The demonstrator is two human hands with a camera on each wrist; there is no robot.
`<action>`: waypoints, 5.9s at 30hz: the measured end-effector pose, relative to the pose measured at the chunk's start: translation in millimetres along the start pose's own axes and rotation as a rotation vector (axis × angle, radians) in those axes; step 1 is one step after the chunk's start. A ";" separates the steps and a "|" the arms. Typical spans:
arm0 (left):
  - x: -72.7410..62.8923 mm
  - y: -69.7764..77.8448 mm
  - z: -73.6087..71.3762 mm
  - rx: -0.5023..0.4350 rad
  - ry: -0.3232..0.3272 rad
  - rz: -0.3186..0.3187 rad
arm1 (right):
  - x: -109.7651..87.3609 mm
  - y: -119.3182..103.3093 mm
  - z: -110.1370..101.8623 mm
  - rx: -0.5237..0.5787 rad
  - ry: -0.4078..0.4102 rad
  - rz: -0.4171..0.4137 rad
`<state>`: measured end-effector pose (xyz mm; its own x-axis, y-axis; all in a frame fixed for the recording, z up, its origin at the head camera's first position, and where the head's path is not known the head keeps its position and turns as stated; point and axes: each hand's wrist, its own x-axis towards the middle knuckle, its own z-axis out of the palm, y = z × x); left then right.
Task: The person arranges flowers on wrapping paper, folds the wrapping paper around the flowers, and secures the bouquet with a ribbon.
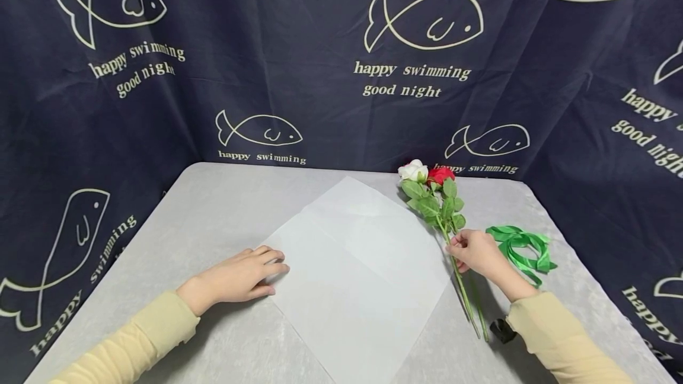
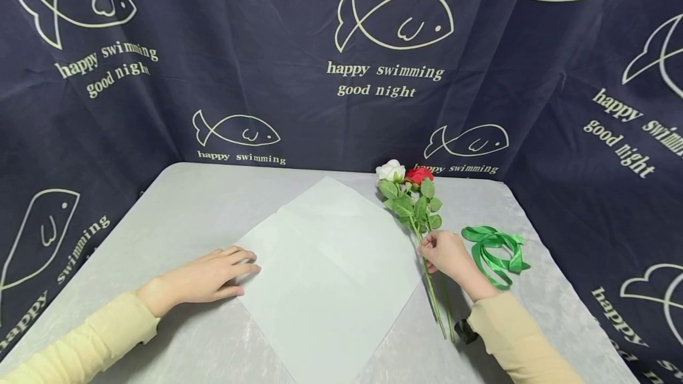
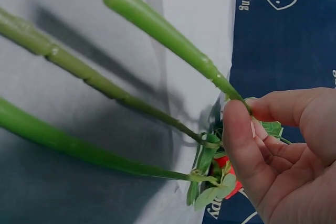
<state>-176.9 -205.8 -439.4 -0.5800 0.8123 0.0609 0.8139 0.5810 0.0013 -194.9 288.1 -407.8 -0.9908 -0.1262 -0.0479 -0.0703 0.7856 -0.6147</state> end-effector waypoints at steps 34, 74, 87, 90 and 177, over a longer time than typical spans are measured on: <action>2.8 -2.1 -0.3 0.001 0.041 0.029 | 8.8 -69.0 -28.3 0.032 0.011 -0.085; 9.5 2.4 -8.0 -0.055 -0.020 -0.015 | 41.2 -133.9 45.8 0.497 -0.103 -0.098; 10.0 2.3 -6.7 -0.057 -0.024 -0.021 | 50.2 -125.5 82.1 0.667 -0.199 0.002; 10.0 2.9 -7.3 -0.062 -0.025 -0.022 | 51.1 -124.0 90.3 0.677 -0.202 0.022; 10.7 4.1 -9.0 -0.023 -0.008 -0.006 | 51.8 -120.9 98.0 0.348 -0.128 -0.070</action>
<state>-179.5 -195.3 -429.7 -0.5854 0.8090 0.0531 0.8107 0.5850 0.0245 -226.4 127.2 -413.1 -0.9610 -0.2646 -0.0804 -0.0726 0.5219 -0.8499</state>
